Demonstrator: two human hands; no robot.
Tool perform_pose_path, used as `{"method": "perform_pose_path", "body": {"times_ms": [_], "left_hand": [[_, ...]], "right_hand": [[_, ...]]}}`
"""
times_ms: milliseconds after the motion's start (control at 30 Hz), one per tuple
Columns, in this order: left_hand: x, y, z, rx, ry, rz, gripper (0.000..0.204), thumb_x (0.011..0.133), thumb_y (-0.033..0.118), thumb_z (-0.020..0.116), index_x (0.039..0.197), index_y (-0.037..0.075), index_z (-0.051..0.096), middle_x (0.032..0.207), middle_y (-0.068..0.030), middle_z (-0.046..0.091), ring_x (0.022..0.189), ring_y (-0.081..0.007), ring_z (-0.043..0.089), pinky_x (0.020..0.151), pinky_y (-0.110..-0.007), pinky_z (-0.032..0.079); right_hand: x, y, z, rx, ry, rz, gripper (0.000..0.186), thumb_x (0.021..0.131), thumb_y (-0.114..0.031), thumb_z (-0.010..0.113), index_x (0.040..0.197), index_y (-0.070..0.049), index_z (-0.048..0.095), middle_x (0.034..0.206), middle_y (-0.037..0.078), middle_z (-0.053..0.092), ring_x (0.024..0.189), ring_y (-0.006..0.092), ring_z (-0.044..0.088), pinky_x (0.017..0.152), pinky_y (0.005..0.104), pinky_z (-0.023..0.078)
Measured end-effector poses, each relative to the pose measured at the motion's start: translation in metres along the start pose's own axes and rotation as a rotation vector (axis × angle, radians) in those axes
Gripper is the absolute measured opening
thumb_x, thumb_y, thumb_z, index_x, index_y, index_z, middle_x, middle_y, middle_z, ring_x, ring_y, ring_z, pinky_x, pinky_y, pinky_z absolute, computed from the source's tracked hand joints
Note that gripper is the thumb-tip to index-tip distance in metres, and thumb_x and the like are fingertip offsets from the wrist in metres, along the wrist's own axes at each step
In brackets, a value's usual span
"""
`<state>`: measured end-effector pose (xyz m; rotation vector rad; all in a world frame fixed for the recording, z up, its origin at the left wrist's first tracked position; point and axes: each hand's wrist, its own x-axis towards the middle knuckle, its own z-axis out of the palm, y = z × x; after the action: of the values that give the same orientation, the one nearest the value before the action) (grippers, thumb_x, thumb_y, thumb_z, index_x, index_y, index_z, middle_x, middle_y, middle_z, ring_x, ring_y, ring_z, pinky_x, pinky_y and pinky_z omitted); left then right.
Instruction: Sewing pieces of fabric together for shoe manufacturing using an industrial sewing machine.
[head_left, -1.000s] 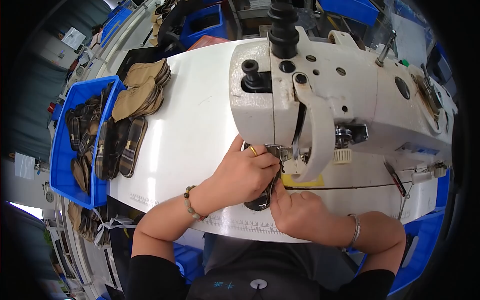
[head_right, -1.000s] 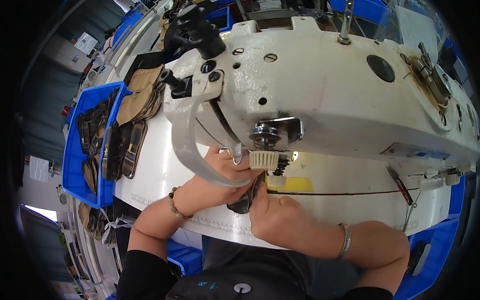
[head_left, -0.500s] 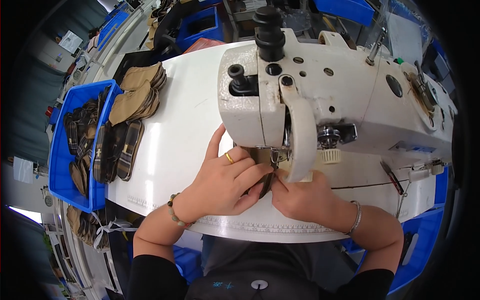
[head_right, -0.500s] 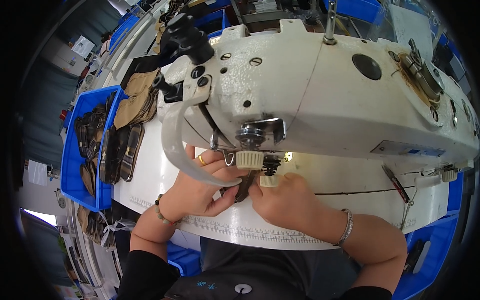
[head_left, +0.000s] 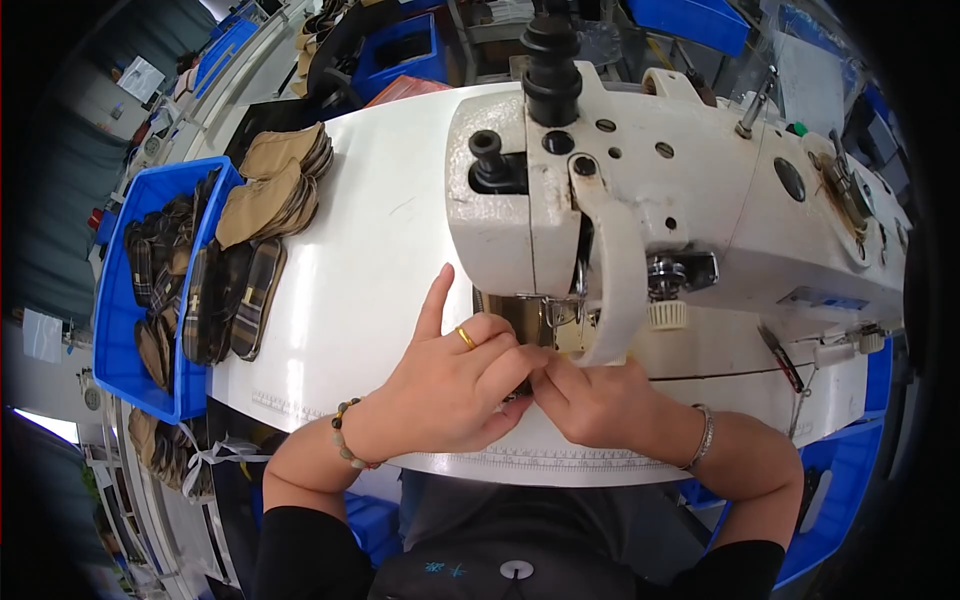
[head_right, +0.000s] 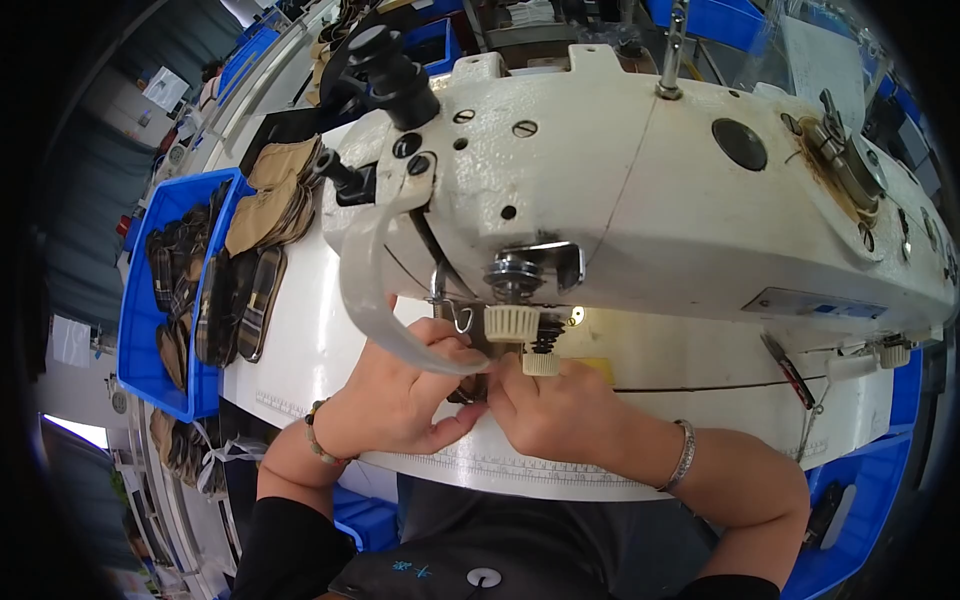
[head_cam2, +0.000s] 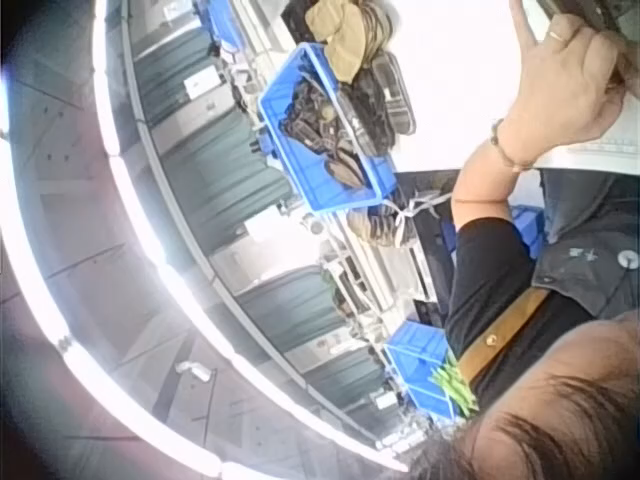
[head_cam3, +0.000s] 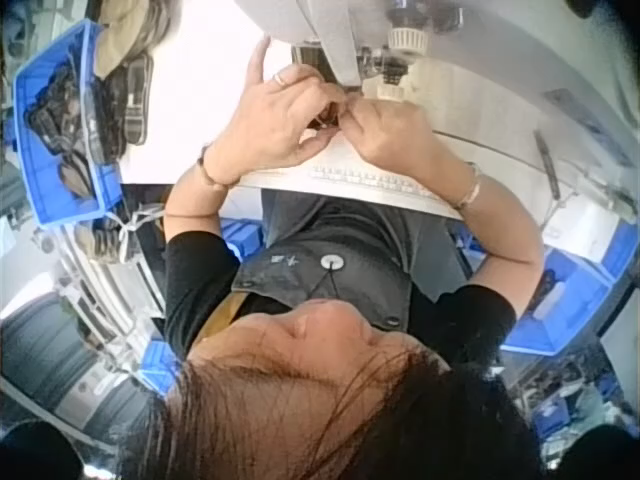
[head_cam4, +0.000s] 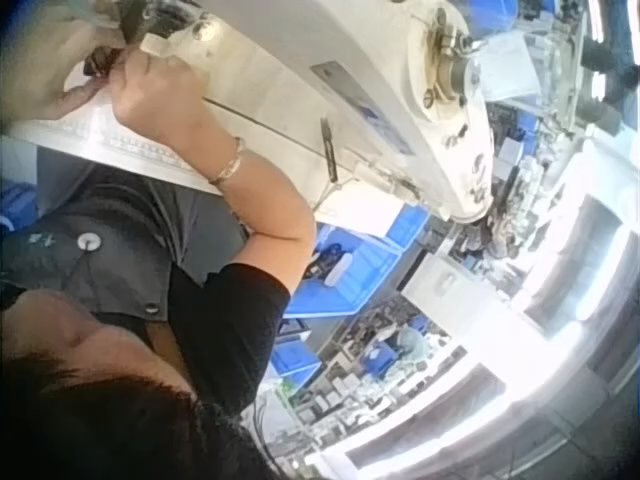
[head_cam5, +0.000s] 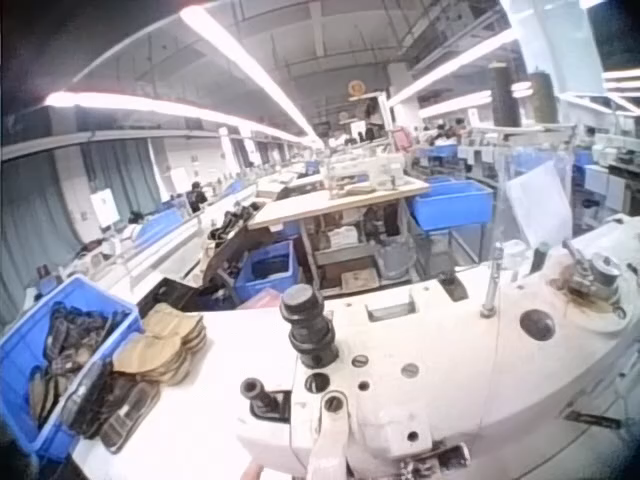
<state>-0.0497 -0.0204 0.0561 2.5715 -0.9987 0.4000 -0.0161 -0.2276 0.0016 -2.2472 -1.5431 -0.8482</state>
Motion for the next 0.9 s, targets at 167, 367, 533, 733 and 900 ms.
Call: {"method": "perform_pose_path", "body": {"times_ms": [167,367,533,733,900], "left_hand": [[-0.007,0.013,0.012,0.18,-0.062,-0.073,0.029,0.079,0.019,0.071,0.107,0.009,0.069,0.088,0.0017,0.058,0.101,-0.0152,0.057,0.113,-0.071,0.021],[-0.012,0.008,0.007,0.155,-0.114,-0.023,0.03,0.083,0.015,0.064,0.111,0.007,0.072,0.086,0.0003,0.058,0.096,-0.0178,0.058,0.115,-0.067,0.025],[-0.011,-0.004,0.004,-0.021,-0.178,-0.071,0.03,0.083,0.013,0.065,0.112,0.008,0.072,0.088,-0.0004,0.058,0.095,-0.0182,0.058,0.116,-0.061,0.027],[-0.011,0.005,0.004,-0.004,-0.093,-0.159,0.028,0.079,0.012,0.068,0.106,0.008,0.073,0.089,-0.0002,0.059,0.096,-0.0175,0.059,0.116,-0.061,0.029],[-0.018,0.017,0.016,0.278,0.09,-0.096,0.022,0.075,0.011,0.069,0.096,0.01,0.075,0.089,0.0013,0.058,0.097,-0.0161,0.058,0.114,-0.065,0.028]], "right_hand": [[-0.003,0.002,0.005,0.012,0.123,-0.041,0.01,0.069,-0.013,0.066,0.075,-0.005,0.063,0.071,0.004,0.056,0.056,0.012,0.055,0.046,0.0238,0.044],[-0.001,0.003,-0.001,0.025,0.088,0.006,0.013,0.069,-0.013,0.068,0.068,-0.008,0.056,0.066,0.002,0.046,0.053,0.0128,0.047,0.045,0.0252,0.039],[0.006,-0.002,-0.013,0.101,-0.004,0.069,0.011,0.07,-0.015,0.068,0.075,-0.006,0.064,0.075,0.005,0.058,0.054,0.0127,0.052,0.045,0.0244,0.04],[-0.007,-0.007,0.0,0.009,-0.16,0.052,0.013,0.077,-0.016,0.069,0.082,-0.004,0.071,0.094,0.009,0.07,0.062,0.0145,0.065,0.051,0.0294,0.05],[-0.007,-0.013,-0.003,0.008,-0.189,0.016,0.017,0.072,-0.012,0.068,0.082,0.001,0.071,0.093,0.018,0.071,0.062,0.0159,0.065,0.051,0.03,0.05]]}}
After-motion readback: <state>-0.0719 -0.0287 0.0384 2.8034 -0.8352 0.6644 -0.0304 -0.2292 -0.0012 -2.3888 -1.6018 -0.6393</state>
